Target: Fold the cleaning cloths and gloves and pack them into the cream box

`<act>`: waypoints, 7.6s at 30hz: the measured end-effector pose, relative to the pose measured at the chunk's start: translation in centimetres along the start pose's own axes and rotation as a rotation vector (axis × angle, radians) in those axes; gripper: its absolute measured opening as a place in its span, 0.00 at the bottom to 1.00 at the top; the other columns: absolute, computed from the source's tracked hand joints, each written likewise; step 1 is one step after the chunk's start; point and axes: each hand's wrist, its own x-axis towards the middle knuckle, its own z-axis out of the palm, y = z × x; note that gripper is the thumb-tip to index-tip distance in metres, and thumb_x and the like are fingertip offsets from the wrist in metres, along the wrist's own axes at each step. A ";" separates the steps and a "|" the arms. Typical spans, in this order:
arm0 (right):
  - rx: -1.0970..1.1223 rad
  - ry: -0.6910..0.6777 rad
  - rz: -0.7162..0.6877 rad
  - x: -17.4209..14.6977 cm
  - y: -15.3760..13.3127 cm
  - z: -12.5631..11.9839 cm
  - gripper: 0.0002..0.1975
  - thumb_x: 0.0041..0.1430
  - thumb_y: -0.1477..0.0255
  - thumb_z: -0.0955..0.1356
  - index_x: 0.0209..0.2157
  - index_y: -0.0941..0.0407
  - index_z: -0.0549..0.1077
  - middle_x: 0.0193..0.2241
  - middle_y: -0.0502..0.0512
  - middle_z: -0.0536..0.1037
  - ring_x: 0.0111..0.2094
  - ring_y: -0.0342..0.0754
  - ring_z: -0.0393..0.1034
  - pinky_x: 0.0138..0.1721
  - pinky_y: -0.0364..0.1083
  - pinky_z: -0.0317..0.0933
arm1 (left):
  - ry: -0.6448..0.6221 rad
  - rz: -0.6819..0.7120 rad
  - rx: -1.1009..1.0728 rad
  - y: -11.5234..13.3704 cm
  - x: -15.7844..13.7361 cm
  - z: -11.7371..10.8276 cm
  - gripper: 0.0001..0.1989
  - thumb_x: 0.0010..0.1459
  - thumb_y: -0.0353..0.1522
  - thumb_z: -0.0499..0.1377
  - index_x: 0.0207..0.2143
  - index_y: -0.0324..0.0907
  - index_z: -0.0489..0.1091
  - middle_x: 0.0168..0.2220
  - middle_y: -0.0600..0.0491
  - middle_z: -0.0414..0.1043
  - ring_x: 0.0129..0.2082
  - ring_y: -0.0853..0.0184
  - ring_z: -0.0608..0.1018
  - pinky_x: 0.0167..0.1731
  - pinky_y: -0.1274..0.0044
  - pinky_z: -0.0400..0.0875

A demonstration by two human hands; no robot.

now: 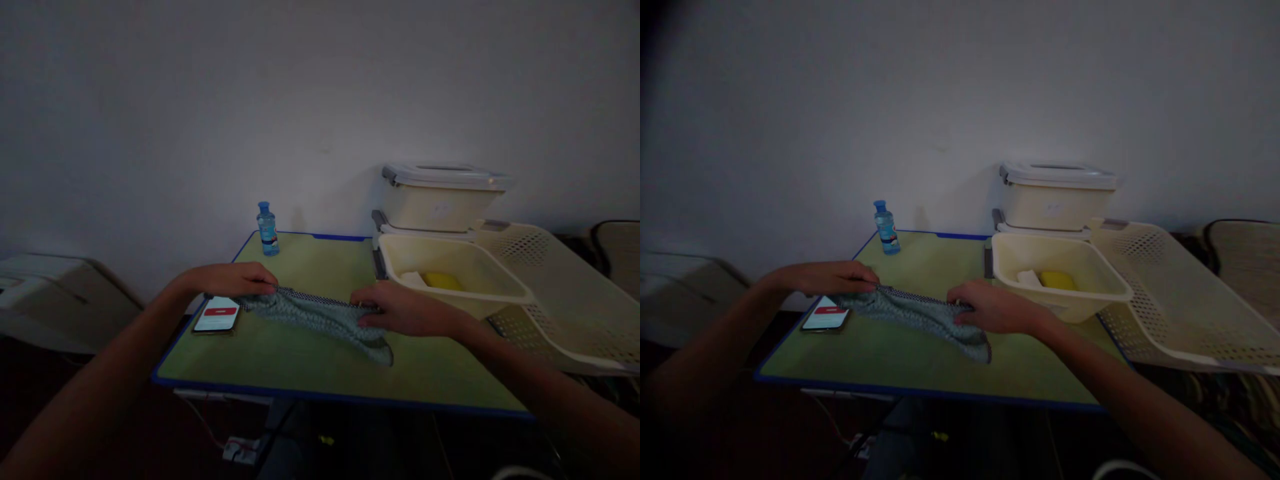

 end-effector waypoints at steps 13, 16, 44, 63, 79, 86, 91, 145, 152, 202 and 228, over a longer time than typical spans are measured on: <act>-0.007 0.150 0.035 1.6 1.2 -1.1 0.03 0.47 0.79 0.67 0.26 0.59 0.70 0.24 0.50 0.71 0.27 0.43 0.65 0.28 0.41 0.54 | 0.171 -0.101 0.041 -3.5 -0.1 -1.9 0.11 0.50 0.36 0.55 0.29 0.38 0.73 0.24 0.54 0.72 0.24 0.71 0.70 0.26 0.82 0.63; 0.045 0.244 0.087 2.8 1.6 -1.3 0.05 0.43 0.82 0.69 0.24 0.59 0.69 0.21 0.48 0.71 0.24 0.42 0.65 0.26 0.40 0.54 | 0.300 -0.178 0.197 -4.0 1.2 -2.4 0.08 0.47 0.33 0.56 0.25 0.37 0.72 0.22 0.55 0.71 0.23 0.72 0.71 0.25 0.83 0.62; -0.147 0.204 0.094 -2.8 3.1 10.7 0.18 0.50 0.87 0.58 0.37 0.57 0.71 0.38 0.58 0.72 0.38 0.47 0.68 0.39 0.46 0.62 | 0.383 -0.064 0.894 -4.4 -0.6 12.2 0.14 0.56 0.20 0.48 0.37 0.42 0.69 0.39 0.49 0.71 0.38 0.64 0.74 0.39 0.72 0.67; 0.516 0.851 0.317 13.0 1.9 5.4 0.26 0.49 0.85 0.53 0.51 0.60 0.57 0.52 0.63 0.63 0.49 0.45 0.64 0.46 0.45 0.61 | 0.646 -0.096 0.407 1.0 12.8 3.8 0.16 0.56 0.23 0.44 0.44 0.33 0.66 0.46 0.41 0.68 0.47 0.61 0.71 0.47 0.70 0.63; 0.375 0.780 0.406 16.1 5.1 11.1 0.18 0.55 0.81 0.55 0.43 0.63 0.69 0.47 0.63 0.71 0.51 0.46 0.63 0.55 0.44 0.51 | 0.630 -0.299 0.461 -3.6 17.4 10.3 0.26 0.57 0.31 0.47 0.58 0.31 0.53 0.60 0.41 0.53 0.61 0.57 0.53 0.59 0.66 0.44; 0.265 0.743 0.432 16.2 5.6 11.1 0.19 0.58 0.77 0.56 0.48 0.65 0.67 0.52 0.65 0.66 0.56 0.48 0.57 0.56 0.47 0.50 | 0.604 -0.373 0.519 -3.8 17.3 10.1 0.29 0.57 0.34 0.47 0.60 0.33 0.49 0.62 0.44 0.49 0.62 0.56 0.50 0.58 0.65 0.46; 0.158 0.683 0.436 16.0 6.3 10.9 0.19 0.59 0.73 0.57 0.50 0.65 0.65 0.54 0.66 0.65 0.56 0.51 0.57 0.56 0.49 0.49 | 0.586 -0.380 0.555 -4.4 17.1 9.3 0.28 0.57 0.33 0.47 0.60 0.35 0.49 0.63 0.46 0.46 0.62 0.56 0.50 0.58 0.64 0.47; -0.028 0.471 0.294 9.0 1.9 13.8 0.24 0.61 0.77 0.52 0.57 0.67 0.56 0.57 0.64 0.61 0.59 0.52 0.52 0.58 0.51 0.46 | 0.638 -0.233 0.602 -2.6 12.1 14.6 0.25 0.60 0.29 0.39 0.59 0.28 0.50 0.61 0.42 0.50 0.61 0.61 0.54 0.58 0.69 0.51; -0.123 0.450 0.264 8.2 2.7 13.9 0.26 0.64 0.64 0.52 0.58 0.63 0.56 0.59 0.59 0.57 0.60 0.54 0.48 0.59 0.54 0.44 | 0.611 -0.254 0.624 -3.3 10.4 13.9 0.25 0.61 0.37 0.42 0.60 0.37 0.51 0.62 0.48 0.48 0.61 0.61 0.53 0.58 0.67 0.51; -0.259 0.223 -0.021 1.1 3.5 13.4 0.32 0.61 0.56 0.54 0.60 0.62 0.51 0.61 0.62 0.50 0.62 0.55 0.40 0.59 0.57 0.45 | 0.431 -0.044 0.691 -3.7 3.0 15.6 0.29 0.62 0.44 0.40 0.61 0.41 0.43 0.64 0.47 0.41 0.63 0.62 0.46 0.59 0.68 0.47; -0.266 0.220 -0.065 -3.3 1.0 15.6 0.38 0.57 0.53 0.59 0.61 0.60 0.46 0.61 0.62 0.49 0.62 0.57 0.40 0.57 0.57 0.48 | 0.354 -0.062 0.669 -0.8 -0.2 19.0 0.37 0.58 0.42 0.52 0.62 0.43 0.34 0.65 0.47 0.33 0.64 0.60 0.40 0.59 0.66 0.45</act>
